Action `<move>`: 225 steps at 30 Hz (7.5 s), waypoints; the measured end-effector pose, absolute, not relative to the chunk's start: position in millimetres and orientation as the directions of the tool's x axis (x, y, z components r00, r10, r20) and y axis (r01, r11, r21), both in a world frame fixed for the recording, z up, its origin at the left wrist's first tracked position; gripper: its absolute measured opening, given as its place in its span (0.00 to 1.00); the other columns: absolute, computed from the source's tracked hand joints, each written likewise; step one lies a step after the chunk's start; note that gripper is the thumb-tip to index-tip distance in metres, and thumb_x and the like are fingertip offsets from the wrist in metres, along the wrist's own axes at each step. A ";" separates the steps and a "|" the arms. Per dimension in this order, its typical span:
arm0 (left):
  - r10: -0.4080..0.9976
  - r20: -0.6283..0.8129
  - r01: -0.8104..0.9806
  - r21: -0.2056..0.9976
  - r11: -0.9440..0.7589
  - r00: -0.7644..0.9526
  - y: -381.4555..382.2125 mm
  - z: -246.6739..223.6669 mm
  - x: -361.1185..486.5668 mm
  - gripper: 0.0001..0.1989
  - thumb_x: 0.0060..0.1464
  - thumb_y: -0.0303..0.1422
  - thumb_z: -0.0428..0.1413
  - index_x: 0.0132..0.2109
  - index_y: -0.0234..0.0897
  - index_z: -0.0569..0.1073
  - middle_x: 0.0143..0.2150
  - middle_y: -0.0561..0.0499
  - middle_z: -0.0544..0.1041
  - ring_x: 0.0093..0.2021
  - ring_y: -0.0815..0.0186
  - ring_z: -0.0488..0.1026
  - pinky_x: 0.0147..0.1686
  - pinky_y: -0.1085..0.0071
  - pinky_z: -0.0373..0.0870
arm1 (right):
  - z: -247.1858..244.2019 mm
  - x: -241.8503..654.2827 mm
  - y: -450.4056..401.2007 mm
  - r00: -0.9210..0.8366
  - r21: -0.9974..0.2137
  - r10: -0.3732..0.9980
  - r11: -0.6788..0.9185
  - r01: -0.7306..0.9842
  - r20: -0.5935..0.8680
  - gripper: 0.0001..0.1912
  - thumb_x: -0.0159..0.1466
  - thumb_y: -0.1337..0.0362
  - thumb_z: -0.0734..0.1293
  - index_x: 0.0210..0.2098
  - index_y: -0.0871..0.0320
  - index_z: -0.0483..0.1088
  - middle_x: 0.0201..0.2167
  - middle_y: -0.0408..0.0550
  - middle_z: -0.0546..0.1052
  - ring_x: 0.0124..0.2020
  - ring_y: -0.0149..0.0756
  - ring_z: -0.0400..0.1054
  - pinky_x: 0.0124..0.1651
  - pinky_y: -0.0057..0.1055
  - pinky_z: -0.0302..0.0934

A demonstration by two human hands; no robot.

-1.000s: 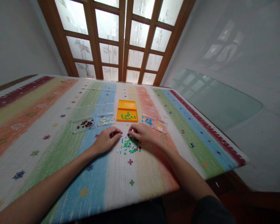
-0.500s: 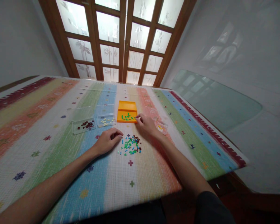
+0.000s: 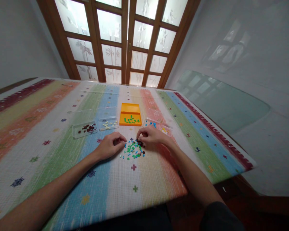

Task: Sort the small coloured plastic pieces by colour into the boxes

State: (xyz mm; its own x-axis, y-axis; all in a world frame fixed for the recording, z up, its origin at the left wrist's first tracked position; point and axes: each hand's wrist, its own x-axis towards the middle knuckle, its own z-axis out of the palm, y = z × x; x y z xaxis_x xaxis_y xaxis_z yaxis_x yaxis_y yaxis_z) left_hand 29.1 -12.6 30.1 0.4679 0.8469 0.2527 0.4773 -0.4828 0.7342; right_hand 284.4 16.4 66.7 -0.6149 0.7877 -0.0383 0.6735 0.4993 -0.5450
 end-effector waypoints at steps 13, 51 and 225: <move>0.832 0.261 0.470 0.724 -0.504 0.490 -14.2 31.2 28.9 0.09 0.56 0.35 0.55 0.37 0.36 0.79 0.32 0.50 0.76 0.31 0.67 0.69 0.33 0.70 0.64 | 79.4 266.7 -2.5 -0.660 -0.421 0.746 0.572 0.704 -0.089 0.08 0.61 0.71 0.69 0.38 0.59 0.80 0.23 0.40 0.75 0.23 0.27 0.62 0.30 0.25 0.51; 0.822 0.268 0.443 0.736 -0.511 0.503 -12.9 28.6 29.7 0.09 0.56 0.34 0.54 0.36 0.36 0.78 0.33 0.49 0.77 0.33 0.64 0.70 0.37 0.67 0.67 | 56.8 276.0 49.8 -0.215 -0.380 0.946 0.297 0.876 0.243 0.11 0.68 0.67 0.63 0.45 0.63 0.76 0.32 0.51 0.79 0.31 0.35 0.68 0.34 0.28 0.53; 0.770 0.243 0.445 0.697 -0.562 0.590 -10.8 28.5 24.1 0.11 0.58 0.37 0.55 0.41 0.37 0.79 0.35 0.49 0.76 0.35 0.64 0.71 0.38 0.67 0.68 | 93.7 283.6 2.7 -0.374 -0.086 0.915 0.389 0.917 0.149 0.10 0.71 0.63 0.62 0.45 0.61 0.73 0.37 0.53 0.81 0.35 0.38 0.72 0.35 0.30 0.51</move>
